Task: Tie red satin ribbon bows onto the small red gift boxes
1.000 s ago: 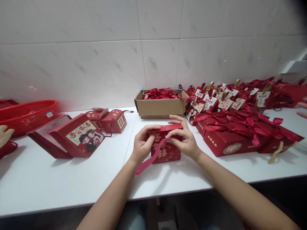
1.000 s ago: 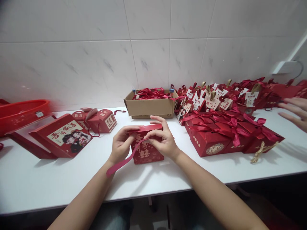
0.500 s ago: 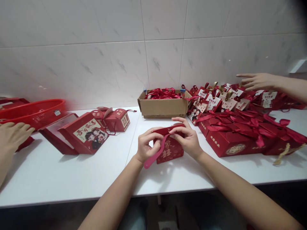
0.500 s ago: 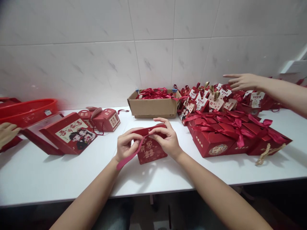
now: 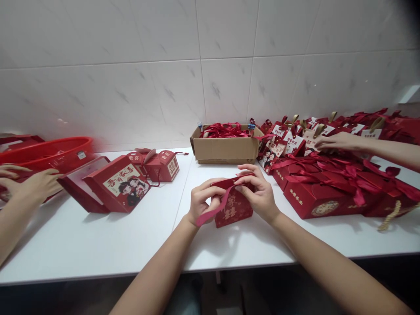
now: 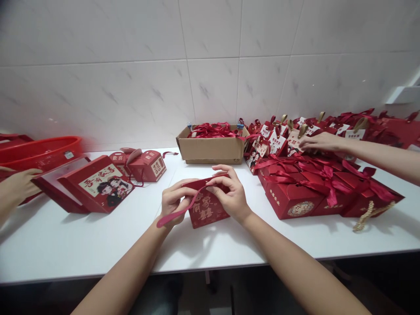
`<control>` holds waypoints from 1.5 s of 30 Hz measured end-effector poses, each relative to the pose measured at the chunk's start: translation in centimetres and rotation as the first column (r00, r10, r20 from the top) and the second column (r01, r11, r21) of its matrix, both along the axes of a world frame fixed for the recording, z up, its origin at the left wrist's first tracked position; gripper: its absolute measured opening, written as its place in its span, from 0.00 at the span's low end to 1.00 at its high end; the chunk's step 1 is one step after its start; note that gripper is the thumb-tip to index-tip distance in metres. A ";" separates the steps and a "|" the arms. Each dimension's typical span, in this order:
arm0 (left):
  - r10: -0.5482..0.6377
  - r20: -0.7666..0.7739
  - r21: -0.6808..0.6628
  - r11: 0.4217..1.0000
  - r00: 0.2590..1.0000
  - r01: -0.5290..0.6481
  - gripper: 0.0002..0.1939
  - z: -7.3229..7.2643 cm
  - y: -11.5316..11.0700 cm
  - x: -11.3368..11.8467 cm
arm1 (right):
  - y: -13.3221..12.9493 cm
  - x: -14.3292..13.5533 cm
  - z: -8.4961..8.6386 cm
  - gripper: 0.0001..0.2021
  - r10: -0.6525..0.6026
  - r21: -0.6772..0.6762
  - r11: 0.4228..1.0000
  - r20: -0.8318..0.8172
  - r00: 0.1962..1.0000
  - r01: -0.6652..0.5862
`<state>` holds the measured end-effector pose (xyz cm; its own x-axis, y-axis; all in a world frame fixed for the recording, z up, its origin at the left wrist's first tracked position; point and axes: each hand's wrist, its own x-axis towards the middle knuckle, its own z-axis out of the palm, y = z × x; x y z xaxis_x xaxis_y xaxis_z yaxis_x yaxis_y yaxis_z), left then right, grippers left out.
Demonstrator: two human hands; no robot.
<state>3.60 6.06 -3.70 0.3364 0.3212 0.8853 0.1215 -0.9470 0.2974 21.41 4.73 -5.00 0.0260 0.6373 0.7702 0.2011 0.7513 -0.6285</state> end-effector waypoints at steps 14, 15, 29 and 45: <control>-0.135 -0.022 -0.068 0.989 0.991 0.133 0.12 -0.2 0.1 -0.2 | -0.2 -0.3 -0.2 0.16 0.032 -0.217 0.973 -0.185 0.982 -0.073; -0.151 -0.012 -0.078 0.986 0.988 0.149 0.10 -0.3 0.1 -0.1 | -0.1 -0.3 -0.2 0.14 0.028 -0.239 0.968 -0.187 0.982 -0.073; -0.170 0.029 -0.294 0.940 0.985 0.170 0.28 0.1 -0.3 0.6 | -1.0 0.1 0.4 0.07 -0.006 0.154 0.988 -0.013 1.000 0.008; -0.099 0.044 -0.195 0.975 0.994 0.105 0.15 0.2 -0.1 0.6 | -1.2 0.0 0.7 0.08 -0.018 0.202 0.979 0.034 0.999 0.010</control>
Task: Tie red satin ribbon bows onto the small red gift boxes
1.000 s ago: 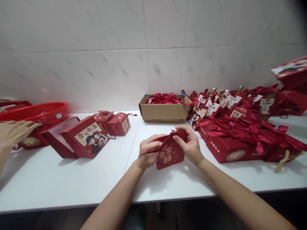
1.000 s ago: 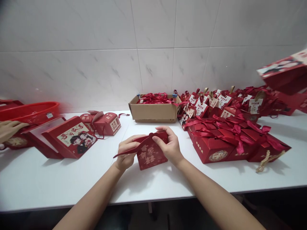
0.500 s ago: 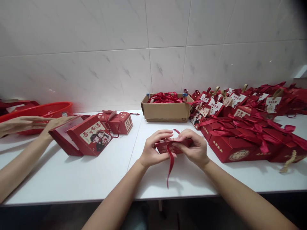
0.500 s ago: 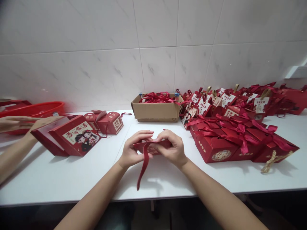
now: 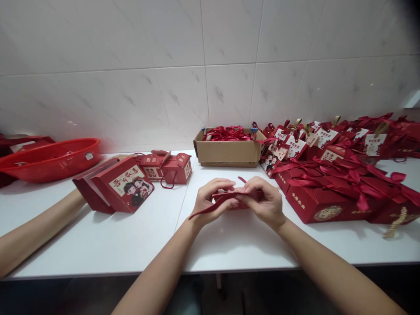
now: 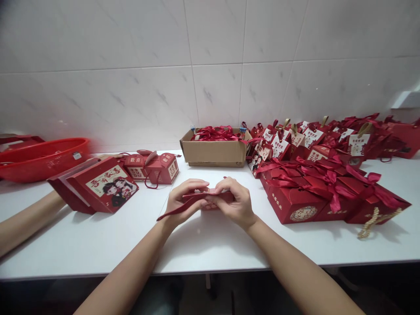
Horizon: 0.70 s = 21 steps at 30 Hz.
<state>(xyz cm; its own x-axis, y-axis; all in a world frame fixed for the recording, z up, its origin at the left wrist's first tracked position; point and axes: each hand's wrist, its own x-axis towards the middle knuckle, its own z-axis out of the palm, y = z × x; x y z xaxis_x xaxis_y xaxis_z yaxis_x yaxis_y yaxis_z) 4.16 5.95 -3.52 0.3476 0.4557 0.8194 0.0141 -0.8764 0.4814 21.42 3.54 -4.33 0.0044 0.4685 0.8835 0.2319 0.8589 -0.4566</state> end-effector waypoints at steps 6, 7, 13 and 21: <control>0.103 0.107 0.056 0.992 0.989 -0.110 0.07 0.8 0.9 -1.6 | 0.5 0.5 -0.3 0.07 -0.086 0.006 0.996 -0.020 0.996 0.086; 0.121 0.093 0.101 0.986 0.988 -0.130 0.06 1.3 1.0 -2.0 | 0.5 0.6 -0.3 0.07 -0.082 0.038 0.996 0.013 0.997 0.081; 0.047 -0.072 0.079 0.996 0.996 -0.042 0.04 4.3 -0.3 -2.1 | 0.5 0.5 -0.1 0.09 -0.137 0.256 0.963 0.184 0.973 0.087; 0.177 0.021 0.088 0.980 0.984 -0.178 0.18 6.0 -3.3 -0.2 | 0.3 0.9 0.0 0.09 -0.118 0.289 0.956 0.255 0.960 0.041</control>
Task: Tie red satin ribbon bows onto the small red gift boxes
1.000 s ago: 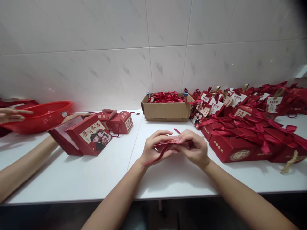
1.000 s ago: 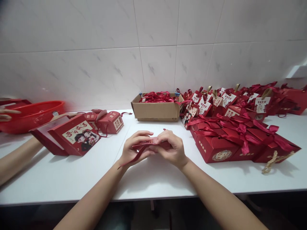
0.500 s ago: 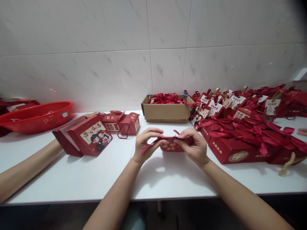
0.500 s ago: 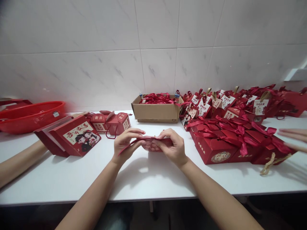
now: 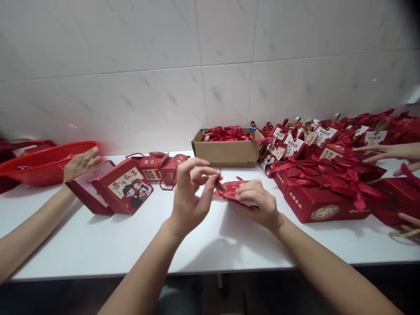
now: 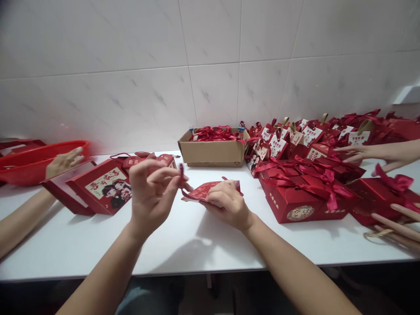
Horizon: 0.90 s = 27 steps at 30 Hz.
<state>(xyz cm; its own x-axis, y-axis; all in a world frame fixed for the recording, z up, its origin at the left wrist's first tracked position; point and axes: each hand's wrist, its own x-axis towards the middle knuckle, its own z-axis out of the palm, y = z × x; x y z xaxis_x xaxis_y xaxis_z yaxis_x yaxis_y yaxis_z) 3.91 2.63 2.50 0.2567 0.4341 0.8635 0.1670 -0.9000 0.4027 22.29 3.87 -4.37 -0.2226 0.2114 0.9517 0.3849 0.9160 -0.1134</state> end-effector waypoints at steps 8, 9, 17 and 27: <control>0.240 -0.498 0.360 0.931 0.834 -0.053 0.22 0.9 -0.6 -3.0 | -0.2 -0.1 0.2 0.09 0.033 0.007 0.999 -0.014 0.999 -0.033; 0.227 -0.529 0.346 0.938 0.817 -0.036 0.22 0.8 -0.4 -2.9 | -0.3 -0.2 0.2 0.10 0.049 0.011 0.999 -0.020 0.999 -0.048; -0.025 -0.363 -0.137 0.990 0.932 -0.027 0.11 -0.4 0.5 -1.4 | -1.0 -0.3 0.9 0.09 0.040 0.070 0.997 -0.002 0.999 -0.039; -0.301 -0.620 -0.284 0.947 0.724 0.151 0.08 2.0 0.1 -1.7 | -1.9 -0.3 1.1 0.10 0.148 0.025 0.989 -0.022 0.989 -0.148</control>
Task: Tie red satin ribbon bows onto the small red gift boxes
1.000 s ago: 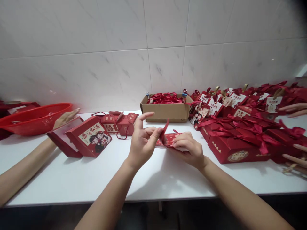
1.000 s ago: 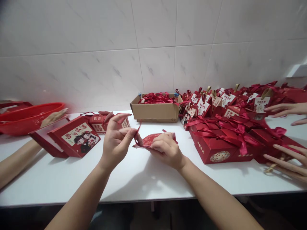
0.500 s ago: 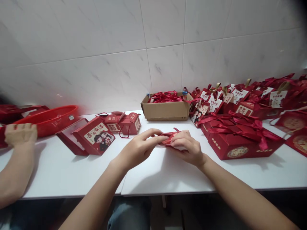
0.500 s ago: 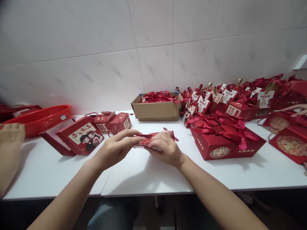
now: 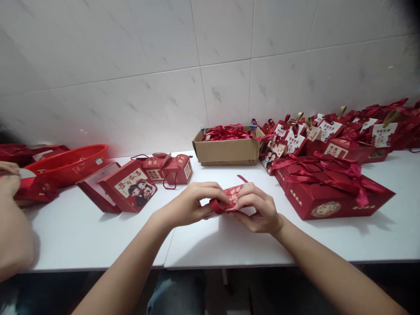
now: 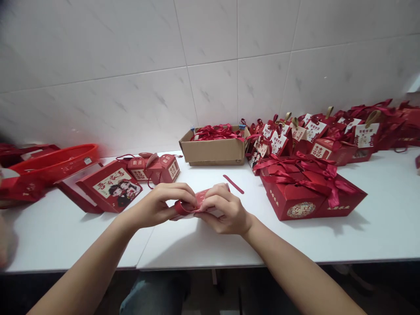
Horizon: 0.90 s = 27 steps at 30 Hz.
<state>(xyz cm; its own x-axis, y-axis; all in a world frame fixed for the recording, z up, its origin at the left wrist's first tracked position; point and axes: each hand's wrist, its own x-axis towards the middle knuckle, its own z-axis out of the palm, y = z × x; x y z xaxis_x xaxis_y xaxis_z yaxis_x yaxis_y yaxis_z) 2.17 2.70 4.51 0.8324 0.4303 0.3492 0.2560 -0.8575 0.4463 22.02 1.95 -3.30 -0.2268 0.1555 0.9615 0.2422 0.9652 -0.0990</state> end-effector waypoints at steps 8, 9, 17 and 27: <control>-0.092 0.095 0.282 0.957 0.991 0.062 0.07 -0.7 -0.2 0.3 | -0.4 -0.1 0.1 0.13 0.146 -0.065 0.987 -0.051 0.988 -0.149; -0.116 0.108 0.292 0.953 0.987 0.080 0.07 -0.8 -0.2 0.3 | -0.4 -0.1 0.1 0.13 0.153 -0.064 0.986 -0.050 0.987 -0.156; -0.110 0.114 0.219 0.972 0.987 0.083 0.09 0.2 -0.9 0.7 | -0.3 -0.2 -0.4 0.13 0.160 -0.064 0.984 -0.081 0.984 -0.165; 0.240 0.044 0.249 0.937 0.970 -0.243 0.16 -0.3 -0.7 -1.0 | -0.6 0.0 0.2 0.13 0.126 -0.026 0.991 -0.063 0.990 -0.128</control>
<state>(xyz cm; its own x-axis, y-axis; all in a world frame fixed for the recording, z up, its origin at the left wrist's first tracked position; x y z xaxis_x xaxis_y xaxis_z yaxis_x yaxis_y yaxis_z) 1.16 1.98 4.20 0.7094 0.5148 0.4814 0.4650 -0.8551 0.2292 22.05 1.30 -3.10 -0.1877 0.1582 0.9694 0.1104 0.9841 -0.1393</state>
